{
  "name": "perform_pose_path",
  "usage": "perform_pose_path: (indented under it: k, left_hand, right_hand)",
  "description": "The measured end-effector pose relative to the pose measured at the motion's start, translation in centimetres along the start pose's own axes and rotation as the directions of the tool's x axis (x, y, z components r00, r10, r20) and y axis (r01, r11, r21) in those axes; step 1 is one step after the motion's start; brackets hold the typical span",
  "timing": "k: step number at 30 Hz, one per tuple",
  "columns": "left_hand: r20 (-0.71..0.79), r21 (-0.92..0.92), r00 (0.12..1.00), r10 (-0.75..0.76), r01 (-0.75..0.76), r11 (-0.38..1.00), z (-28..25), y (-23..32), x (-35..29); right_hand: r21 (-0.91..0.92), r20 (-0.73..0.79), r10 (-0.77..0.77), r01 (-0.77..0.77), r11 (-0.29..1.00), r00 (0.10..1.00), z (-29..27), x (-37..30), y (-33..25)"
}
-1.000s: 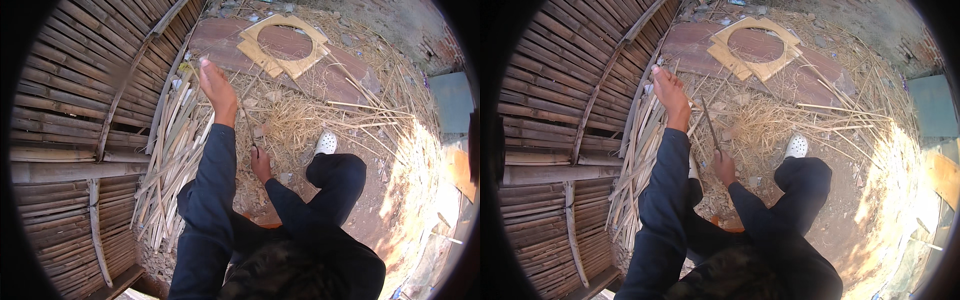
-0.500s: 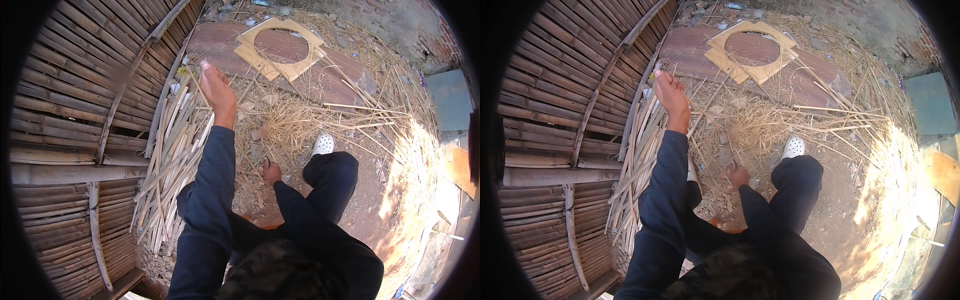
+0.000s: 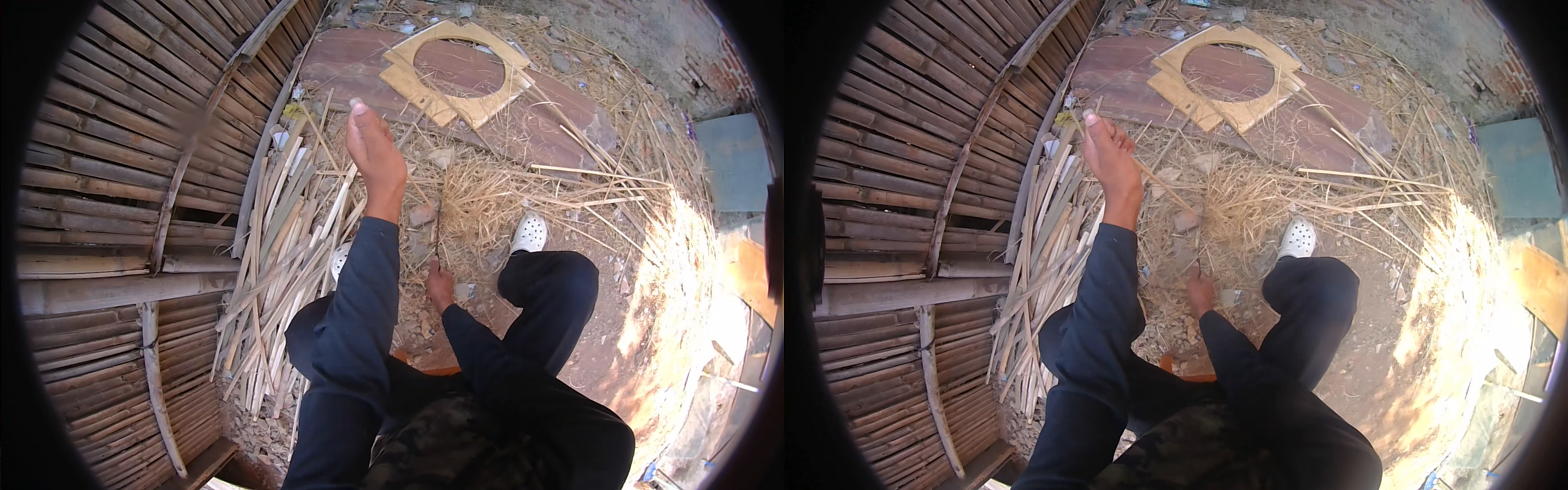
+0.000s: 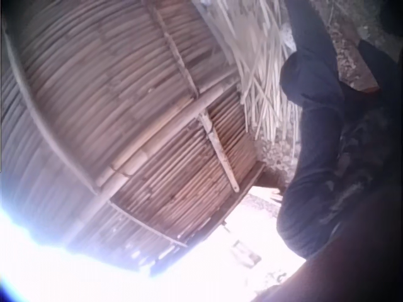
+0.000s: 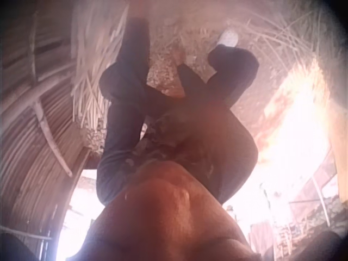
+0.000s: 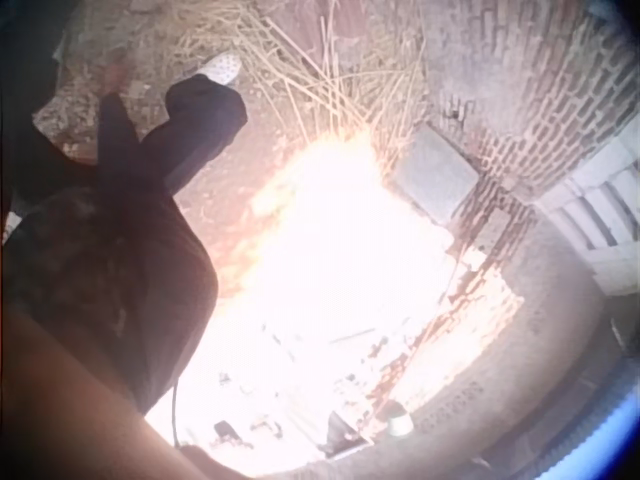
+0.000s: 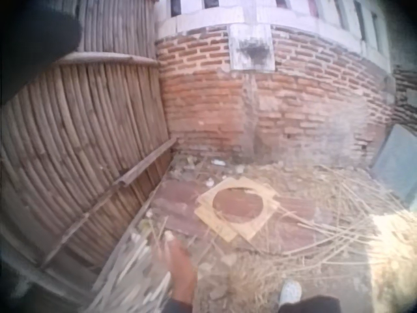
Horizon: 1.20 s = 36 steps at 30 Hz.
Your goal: The person sits on the ground and uses a large knife to split a bundle of thin bamboo strips into finer strands. They then switch to a smaller red-handled knife to shave and smooth a longer bamboo pole, removing the outer layer to create a clean surface.
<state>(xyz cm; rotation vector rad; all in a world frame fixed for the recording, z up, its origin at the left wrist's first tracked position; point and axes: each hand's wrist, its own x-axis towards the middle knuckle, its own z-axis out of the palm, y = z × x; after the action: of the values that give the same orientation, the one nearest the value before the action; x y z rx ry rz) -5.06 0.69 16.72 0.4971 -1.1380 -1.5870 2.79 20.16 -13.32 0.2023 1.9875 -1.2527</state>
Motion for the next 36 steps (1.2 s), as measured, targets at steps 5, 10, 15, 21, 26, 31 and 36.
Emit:
perform_pose_path:
  k: [5, 10, 15, 21, 26, 31, 36]
  left_hand:
    - [0.122, -0.002, 0.987, 0.102, -0.103, 0.995, 3.2, 2.7, -0.4]
    - [0.115, 0.061, 0.991, 0.063, -0.070, 0.996, 1.2, 0.8, -0.3]
    - [0.085, 0.073, 0.993, 0.080, -0.086, 0.994, 1.0, 0.9, 0.1]
    - [0.054, 0.104, 0.993, 0.101, -0.106, 0.989, 0.0, 0.7, 0.5]
    - [0.037, 0.061, 0.994, 0.099, -0.101, 0.993, 0.8, 0.5, 0.6]
    - [0.076, 0.017, 0.994, 0.084, -0.086, 0.996, 1.0, 0.4, 0.3]
    - [0.067, 0.054, 0.992, 0.104, -0.108, 0.993, 0.4, 0.5, 0.5]
  right_hand:
    - [0.007, 0.055, -0.246, 0.246, 0.969, 0.968, 0.6, 1.4, 0.8]
    - [0.294, 0.287, 0.113, -0.200, 0.935, 0.951, 0.1, -1.2, -1.3]
    - [0.613, 0.731, 0.043, -0.682, 0.399, 0.682, -1.4, -1.2, -3.9]
    - [0.116, 0.035, -0.545, 0.538, 0.835, 0.838, -0.4, -3.9, -7.5]
    - [-0.259, 0.034, -0.545, 0.534, 0.805, 0.838, -0.1, -0.3, -0.2]
    - [-0.018, 0.261, 0.040, -0.037, 0.999, 0.964, -1.4, 1.7, 1.6]
    - [0.481, 0.550, 0.133, -0.443, 0.756, 0.825, -2.7, -2.7, -5.2]
